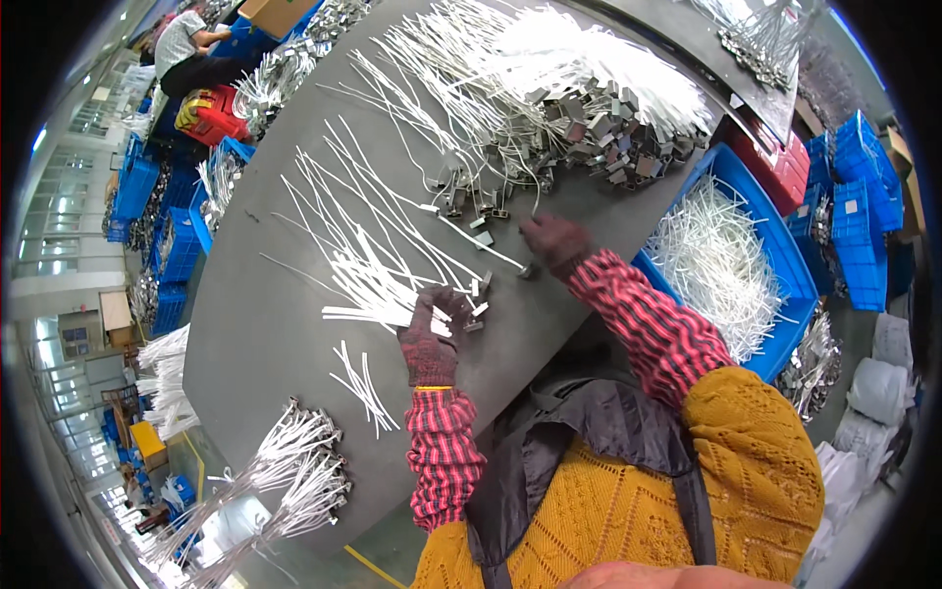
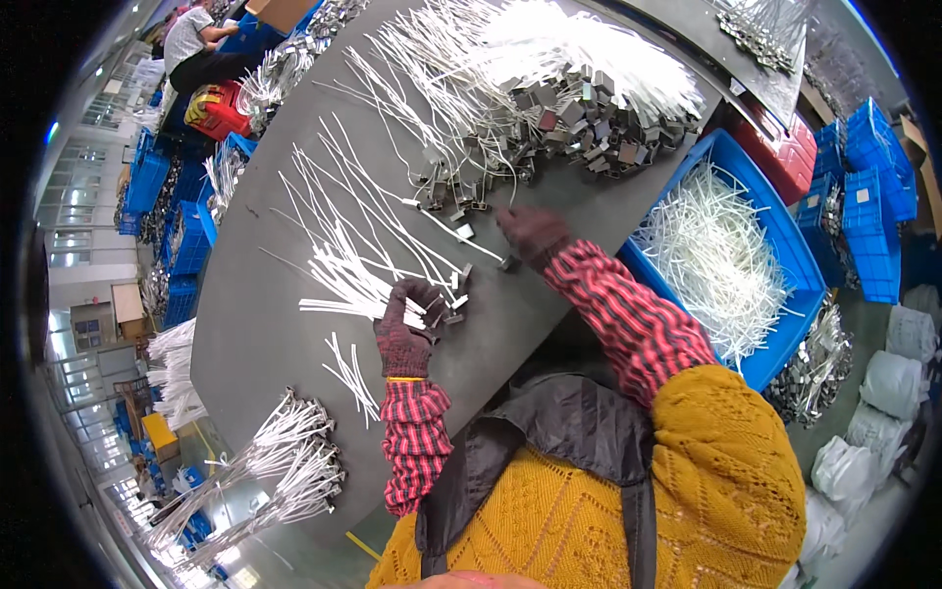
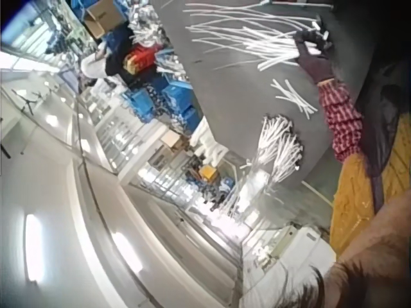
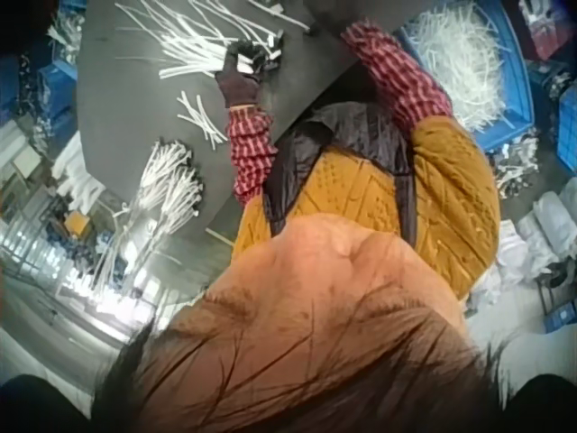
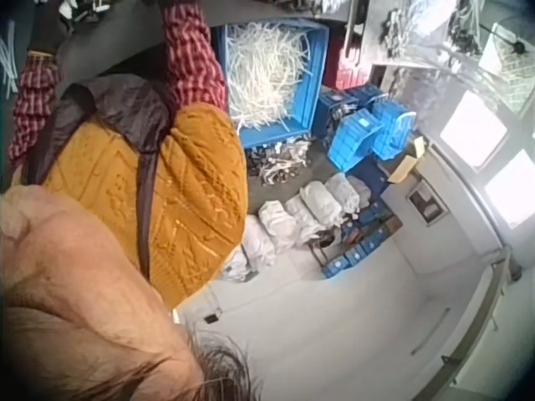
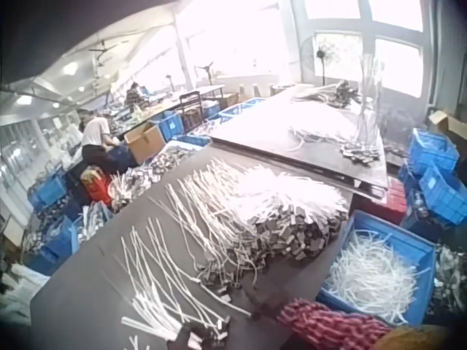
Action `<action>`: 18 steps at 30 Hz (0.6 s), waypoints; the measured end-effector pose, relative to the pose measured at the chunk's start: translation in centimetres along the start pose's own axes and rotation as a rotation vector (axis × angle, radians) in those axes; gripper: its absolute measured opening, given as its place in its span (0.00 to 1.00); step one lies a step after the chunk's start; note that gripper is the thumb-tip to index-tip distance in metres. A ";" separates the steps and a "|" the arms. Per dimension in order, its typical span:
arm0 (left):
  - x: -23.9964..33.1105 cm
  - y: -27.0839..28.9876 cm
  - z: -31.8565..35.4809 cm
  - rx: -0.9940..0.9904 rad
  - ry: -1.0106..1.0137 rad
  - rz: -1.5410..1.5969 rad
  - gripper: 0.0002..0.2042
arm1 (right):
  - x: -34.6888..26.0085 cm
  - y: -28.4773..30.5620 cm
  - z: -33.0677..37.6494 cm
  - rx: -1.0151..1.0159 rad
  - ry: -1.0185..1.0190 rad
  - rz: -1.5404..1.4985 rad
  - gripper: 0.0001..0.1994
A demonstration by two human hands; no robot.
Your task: Bundling and sorting white wires or cable ties into specific quantities and groups.
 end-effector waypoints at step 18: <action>-14.8 -14.8 -2.4 -0.040 0.189 0.142 0.11 | 2.4 5.7 40.5 0.359 -0.856 -0.930 0.19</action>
Point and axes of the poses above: each hand's wrist, its own z-axis away from the middle knuckle, its own y-axis out of the back of the hand, x = y × z, the point moved 1 cm from there along -z, towards the middle knuckle, and after that the axes turned 8 degrees about y, right-handed, at the moved point
